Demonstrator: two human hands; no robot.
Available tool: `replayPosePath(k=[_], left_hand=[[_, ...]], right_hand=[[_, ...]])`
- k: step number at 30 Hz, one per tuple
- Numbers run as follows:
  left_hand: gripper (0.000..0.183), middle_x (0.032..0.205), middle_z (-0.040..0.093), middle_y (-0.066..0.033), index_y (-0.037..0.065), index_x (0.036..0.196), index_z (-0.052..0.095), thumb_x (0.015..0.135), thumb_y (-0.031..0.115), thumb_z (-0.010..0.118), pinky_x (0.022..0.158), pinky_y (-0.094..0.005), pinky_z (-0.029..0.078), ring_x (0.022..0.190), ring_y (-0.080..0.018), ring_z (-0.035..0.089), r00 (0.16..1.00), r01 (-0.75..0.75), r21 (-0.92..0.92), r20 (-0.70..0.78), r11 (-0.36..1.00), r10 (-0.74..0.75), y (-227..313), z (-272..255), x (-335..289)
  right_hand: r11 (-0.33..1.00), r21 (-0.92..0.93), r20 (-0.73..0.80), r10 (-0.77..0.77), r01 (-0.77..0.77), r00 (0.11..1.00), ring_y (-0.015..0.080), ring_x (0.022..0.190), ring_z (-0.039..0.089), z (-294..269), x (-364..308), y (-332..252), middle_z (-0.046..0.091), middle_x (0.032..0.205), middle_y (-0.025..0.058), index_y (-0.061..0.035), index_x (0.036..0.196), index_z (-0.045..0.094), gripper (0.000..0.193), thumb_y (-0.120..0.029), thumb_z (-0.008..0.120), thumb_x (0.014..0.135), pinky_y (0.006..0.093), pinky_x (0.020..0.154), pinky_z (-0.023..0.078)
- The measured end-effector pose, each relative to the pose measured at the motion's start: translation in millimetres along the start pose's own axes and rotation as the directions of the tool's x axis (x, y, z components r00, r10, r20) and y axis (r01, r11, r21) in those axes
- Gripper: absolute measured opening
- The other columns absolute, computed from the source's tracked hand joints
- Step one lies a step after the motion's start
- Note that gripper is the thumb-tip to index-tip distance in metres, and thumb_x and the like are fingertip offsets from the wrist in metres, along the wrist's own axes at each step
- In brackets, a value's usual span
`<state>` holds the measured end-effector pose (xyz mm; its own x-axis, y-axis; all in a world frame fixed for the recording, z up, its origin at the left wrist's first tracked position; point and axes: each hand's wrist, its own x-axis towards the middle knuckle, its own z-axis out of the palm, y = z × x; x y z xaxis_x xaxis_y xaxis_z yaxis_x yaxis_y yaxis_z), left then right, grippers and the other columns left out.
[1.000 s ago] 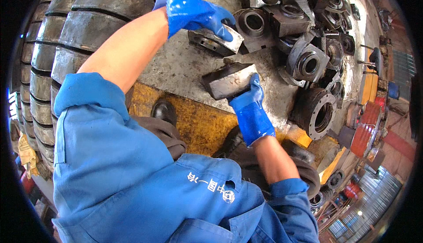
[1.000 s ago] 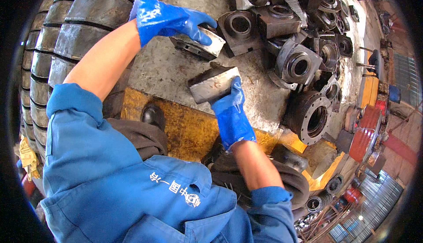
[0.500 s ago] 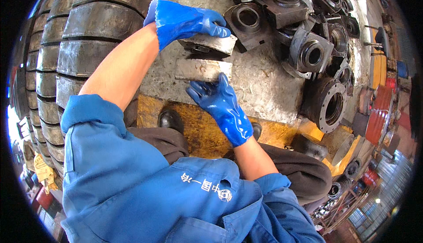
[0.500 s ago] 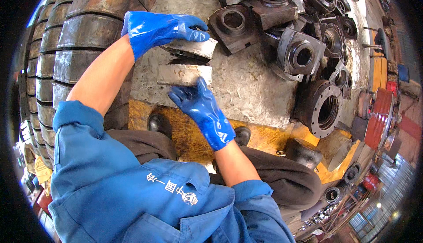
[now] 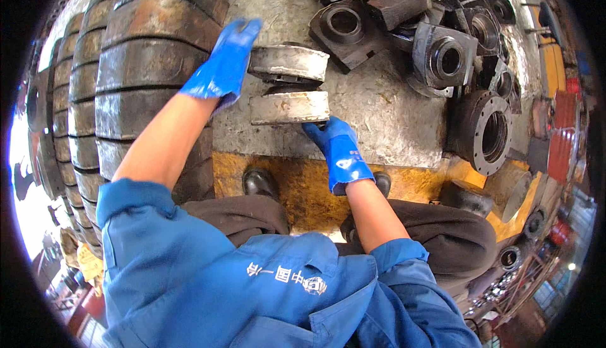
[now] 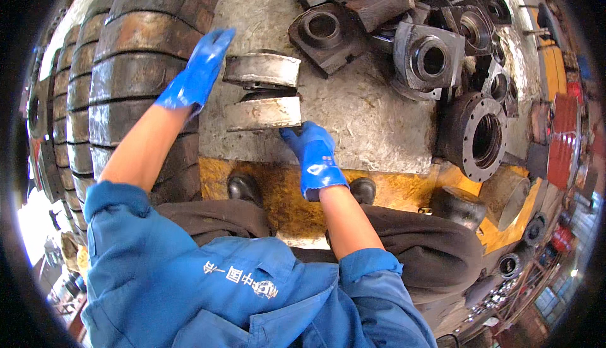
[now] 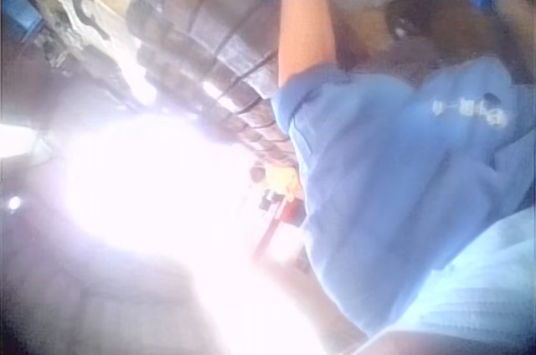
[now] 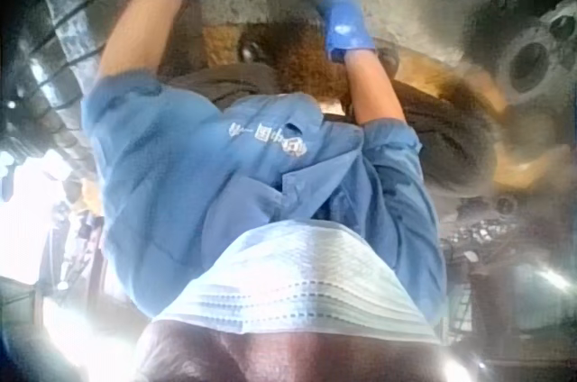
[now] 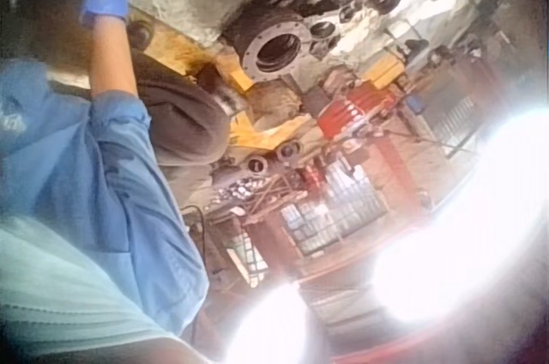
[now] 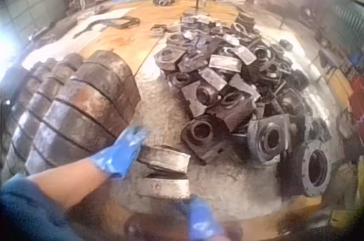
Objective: The person organizes heavy metal industrial components on the floor by hand, picking up blocks and circular parts from a pile and arranging them into neat rows.
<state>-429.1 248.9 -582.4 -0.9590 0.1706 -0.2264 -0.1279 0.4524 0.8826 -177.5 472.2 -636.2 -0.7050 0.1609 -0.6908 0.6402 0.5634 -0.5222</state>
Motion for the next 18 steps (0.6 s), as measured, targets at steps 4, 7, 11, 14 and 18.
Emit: replayPosePath(k=[4, 7, 11, 14, 18], left_hand=[[0.069, 0.145, 0.064, -0.0095, 0.011, 0.162, 0.047, 0.112, 0.059, 0.053, 0.104, -0.0568, 0.055, 0.123, -0.0334, 0.067, 0.715, 0.699, -0.149, 0.156, 0.699, -0.682, 20.2, -1.2, -60.6], [0.063, 0.153, 0.060, -0.0125, 0.013, 0.165, 0.041, 0.116, 0.052, 0.045, 0.101, -0.0676, 0.056, 0.126, -0.0383, 0.069, 0.634, 0.768, -0.282, 0.465, 0.575, -0.618, 11.3, -12.6, -91.8], [0.057, 0.164, 0.051, -0.0231, 0.009, 0.167, 0.038, 0.119, 0.041, 0.041, 0.111, -0.0762, 0.051, 0.145, -0.0417, 0.058, 0.433, 0.897, -0.226, 0.613, 0.379, -0.661, 10.5, -5.2, -105.2], [0.057, 0.161, 0.055, -0.0234, 0.006, 0.165, 0.039, 0.119, 0.039, 0.043, 0.109, -0.0772, 0.051, 0.142, -0.0424, 0.060, 0.431, 0.888, -0.442, 0.700, 0.129, -0.570, 5.7, -1.5, -107.7], [0.055, 0.155, 0.060, -0.0263, -0.005, 0.161, 0.042, 0.118, 0.030, 0.040, 0.111, -0.0542, 0.056, 0.140, -0.0379, 0.062, 0.526, 0.849, -0.294, 0.537, 0.439, -0.659, 53.3, 2.8, -115.7]], right_hand=[[0.970, -0.243, -0.054, 0.007, -0.020, 0.999, 0.0437, 0.116, 0.073, -21.9, -2.9, -13.2, 0.079, 0.119, 0.0211, -0.0187, 0.124, 0.081, 0.054, -0.062, 0.076, 0.093, 0.0522, 0.098, 0.059], [0.967, -0.249, -0.021, -0.066, 0.059, 0.998, 0.0431, 0.117, 0.073, -24.2, -0.6, -10.7, 0.079, 0.122, 0.0203, -0.0158, 0.124, 0.081, 0.057, -0.063, 0.076, 0.092, 0.0520, 0.099, 0.059], [0.961, -0.271, 0.037, -0.044, 0.053, 0.998, 0.0433, 0.120, 0.072, -35.1, 6.4, -20.2, 0.078, 0.125, 0.0204, -0.0145, 0.125, 0.081, 0.058, -0.062, 0.076, 0.092, 0.0517, 0.100, 0.059], [0.955, -0.277, 0.006, -0.107, 0.104, 0.994, 0.0440, 0.115, 0.073, -33.1, 8.3, -15.8, 0.079, 0.120, 0.0208, -0.0131, 0.119, 0.081, 0.052, -0.058, 0.077, 0.092, 0.0528, 0.096, 0.060], [0.940, -0.320, -0.046, -0.137, 0.115, 0.990, 0.0446, 0.107, 0.076, -28.9, 11.7, -10.3, 0.080, 0.112, 0.0215, -0.0133, 0.117, 0.079, 0.043, -0.048, 0.079, 0.092, 0.0547, 0.091, 0.061]])
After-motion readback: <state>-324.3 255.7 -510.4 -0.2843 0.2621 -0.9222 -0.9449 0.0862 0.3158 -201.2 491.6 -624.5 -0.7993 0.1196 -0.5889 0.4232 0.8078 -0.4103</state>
